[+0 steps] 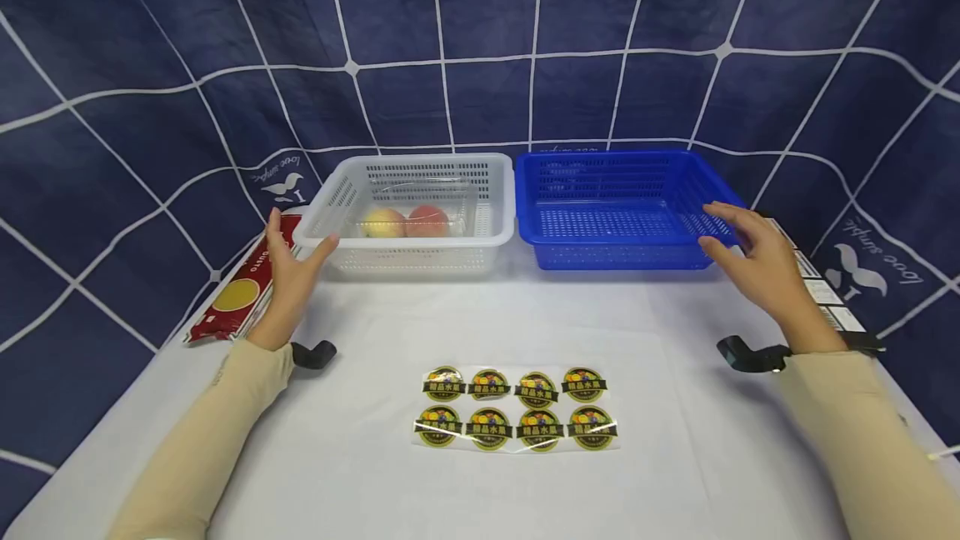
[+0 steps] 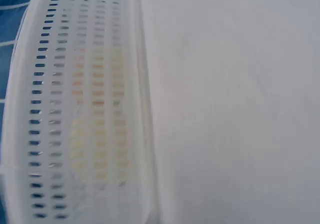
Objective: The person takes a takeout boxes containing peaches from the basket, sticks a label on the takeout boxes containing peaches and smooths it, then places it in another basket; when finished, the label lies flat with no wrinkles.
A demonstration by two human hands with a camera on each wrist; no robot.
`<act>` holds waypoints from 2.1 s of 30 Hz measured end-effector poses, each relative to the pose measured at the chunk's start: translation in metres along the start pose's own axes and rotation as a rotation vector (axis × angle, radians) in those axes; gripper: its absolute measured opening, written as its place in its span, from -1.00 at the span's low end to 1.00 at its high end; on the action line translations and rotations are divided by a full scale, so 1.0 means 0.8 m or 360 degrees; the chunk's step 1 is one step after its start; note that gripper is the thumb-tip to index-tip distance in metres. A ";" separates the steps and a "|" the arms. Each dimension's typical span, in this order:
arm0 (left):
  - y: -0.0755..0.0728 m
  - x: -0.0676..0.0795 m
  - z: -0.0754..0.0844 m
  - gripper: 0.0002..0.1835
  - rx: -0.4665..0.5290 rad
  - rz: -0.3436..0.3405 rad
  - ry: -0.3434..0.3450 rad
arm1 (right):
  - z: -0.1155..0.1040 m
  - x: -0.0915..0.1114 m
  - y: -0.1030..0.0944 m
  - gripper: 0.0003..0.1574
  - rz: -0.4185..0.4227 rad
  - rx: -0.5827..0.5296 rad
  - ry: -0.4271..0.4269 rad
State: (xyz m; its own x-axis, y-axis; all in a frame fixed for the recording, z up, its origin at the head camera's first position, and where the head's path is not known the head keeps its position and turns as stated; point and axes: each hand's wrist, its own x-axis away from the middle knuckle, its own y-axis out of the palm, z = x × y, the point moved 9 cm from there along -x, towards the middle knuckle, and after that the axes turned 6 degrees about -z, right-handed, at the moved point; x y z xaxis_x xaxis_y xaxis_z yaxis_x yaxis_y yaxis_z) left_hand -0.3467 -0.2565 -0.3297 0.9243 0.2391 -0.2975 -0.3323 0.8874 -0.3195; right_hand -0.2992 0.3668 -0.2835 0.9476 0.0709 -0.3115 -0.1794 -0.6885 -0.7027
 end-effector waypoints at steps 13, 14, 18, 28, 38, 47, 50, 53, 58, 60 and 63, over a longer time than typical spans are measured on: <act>0.028 -0.009 -0.007 0.05 0.0560 0.0001 -0.0023 | -0.055 -0.056 0.066 -0.50 -0.0292 -0.1275 -0.0112; 0.029 -0.011 -0.011 0.05 0.0555 -0.0002 -0.0008 | -0.059 -0.060 0.073 -0.50 -0.0317 -0.1298 -0.0093; 0.033 -0.020 -0.028 0.01 0.0545 0.0006 0.0053 | -0.072 -0.075 0.098 -0.46 -0.0405 -0.1258 -0.0019; 0.031 -0.025 -0.041 -0.02 0.0535 0.0045 0.0119 | -0.102 -0.113 0.159 -0.40 -0.0556 -0.1236 0.0009; 0.033 -0.019 -0.026 -0.05 0.0544 -0.0028 0.0140 | -0.137 -0.150 0.217 -0.41 -0.0637 -0.1348 0.0051; 0.037 -0.023 -0.036 -0.05 0.0556 -0.0017 0.0138 | -0.174 -0.179 0.263 -0.40 -0.0700 -0.1472 0.0079; 0.037 -0.017 -0.025 -0.05 0.0600 -0.0062 0.0139 | -0.186 -0.188 0.279 -0.39 -0.0723 -0.1454 0.0084; 0.036 -0.009 -0.012 -0.05 0.0614 -0.0090 0.0138 | -0.196 -0.196 0.296 -0.37 -0.0720 -0.1437 0.0093; 0.032 -0.002 -0.003 -0.08 0.0575 -0.0070 0.0119 | -0.201 -0.211 0.319 -0.37 -0.0606 -0.1424 0.0165; 0.031 -0.001 -0.002 -0.08 0.0569 -0.0061 0.0118 | -0.200 -0.216 0.326 -0.38 -0.0550 -0.1438 0.0216; 0.031 -0.002 0.000 -0.09 0.0578 -0.0070 0.0134 | -0.199 -0.218 0.334 -0.37 -0.0502 -0.1345 0.0290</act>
State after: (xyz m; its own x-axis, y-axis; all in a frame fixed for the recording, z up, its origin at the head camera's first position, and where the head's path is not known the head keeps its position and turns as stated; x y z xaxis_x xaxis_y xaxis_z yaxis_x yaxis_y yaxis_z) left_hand -0.3565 -0.2351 -0.3371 0.9127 0.1776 -0.3680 -0.1902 0.9817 0.0020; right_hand -0.4705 0.0555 -0.3149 0.9597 0.2794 -0.0286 0.2791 -0.9602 -0.0145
